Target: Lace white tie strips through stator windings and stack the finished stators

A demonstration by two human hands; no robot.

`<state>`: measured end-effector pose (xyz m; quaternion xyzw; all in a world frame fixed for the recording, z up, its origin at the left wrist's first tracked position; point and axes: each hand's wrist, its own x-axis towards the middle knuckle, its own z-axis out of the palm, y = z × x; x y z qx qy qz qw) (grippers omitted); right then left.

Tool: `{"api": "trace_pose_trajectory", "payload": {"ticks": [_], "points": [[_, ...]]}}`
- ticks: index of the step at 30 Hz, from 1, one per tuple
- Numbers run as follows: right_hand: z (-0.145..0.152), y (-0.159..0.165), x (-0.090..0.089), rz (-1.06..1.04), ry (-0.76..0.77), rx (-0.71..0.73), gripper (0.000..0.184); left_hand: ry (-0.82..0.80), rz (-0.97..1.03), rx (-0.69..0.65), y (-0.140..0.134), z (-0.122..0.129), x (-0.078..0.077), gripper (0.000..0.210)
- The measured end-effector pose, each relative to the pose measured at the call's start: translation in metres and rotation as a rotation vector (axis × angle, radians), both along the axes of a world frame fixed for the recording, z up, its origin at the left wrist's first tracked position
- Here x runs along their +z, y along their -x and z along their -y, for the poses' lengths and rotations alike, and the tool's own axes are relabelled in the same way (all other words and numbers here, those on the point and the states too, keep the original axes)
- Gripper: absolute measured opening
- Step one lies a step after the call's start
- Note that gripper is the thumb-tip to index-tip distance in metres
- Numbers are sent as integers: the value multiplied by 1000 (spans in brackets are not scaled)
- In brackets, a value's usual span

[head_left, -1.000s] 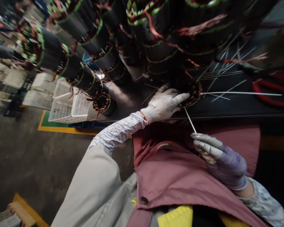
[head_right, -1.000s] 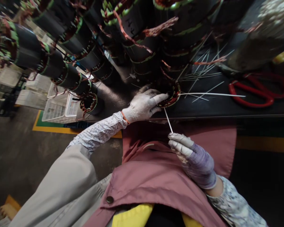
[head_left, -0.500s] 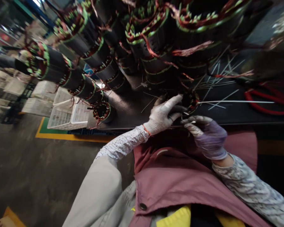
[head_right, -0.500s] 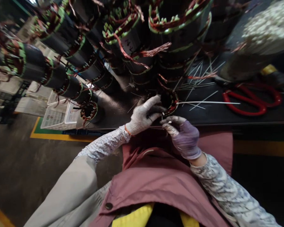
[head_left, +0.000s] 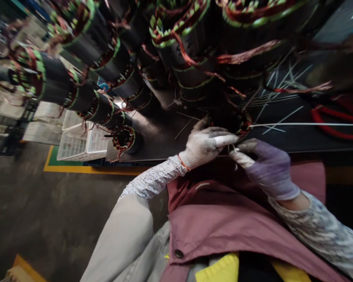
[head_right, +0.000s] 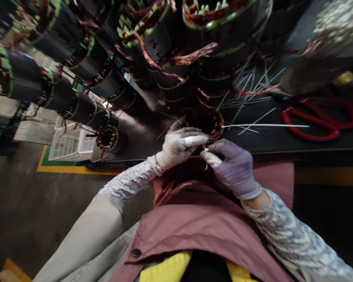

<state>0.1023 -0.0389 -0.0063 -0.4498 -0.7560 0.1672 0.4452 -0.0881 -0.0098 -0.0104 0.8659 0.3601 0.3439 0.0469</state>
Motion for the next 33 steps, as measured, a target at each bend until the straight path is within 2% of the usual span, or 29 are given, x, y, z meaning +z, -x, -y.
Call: {"api": "trace_pose_trajectory", "payload": {"ticks": [6,10,17,24,28,33], "points": [[-2,2,0,81,-24,-20,29,65,-88,17,0,-1,0,28],[0,0,2,66,-19,35,28,73,-66,18,0,0,-3,29],[-7,1,0,76,64,-24,35,75,-57,-4,2,-2,-5,30],[2,-2,5,32,53,1,26,110,-89,12,1,-1,-4,29],[-7,3,5,71,115,-16,35,129,-125,15,1,-1,-3,28],[-6,2,2,68,88,-9,38,126,-112,7,0,-2,-4,27]]}}
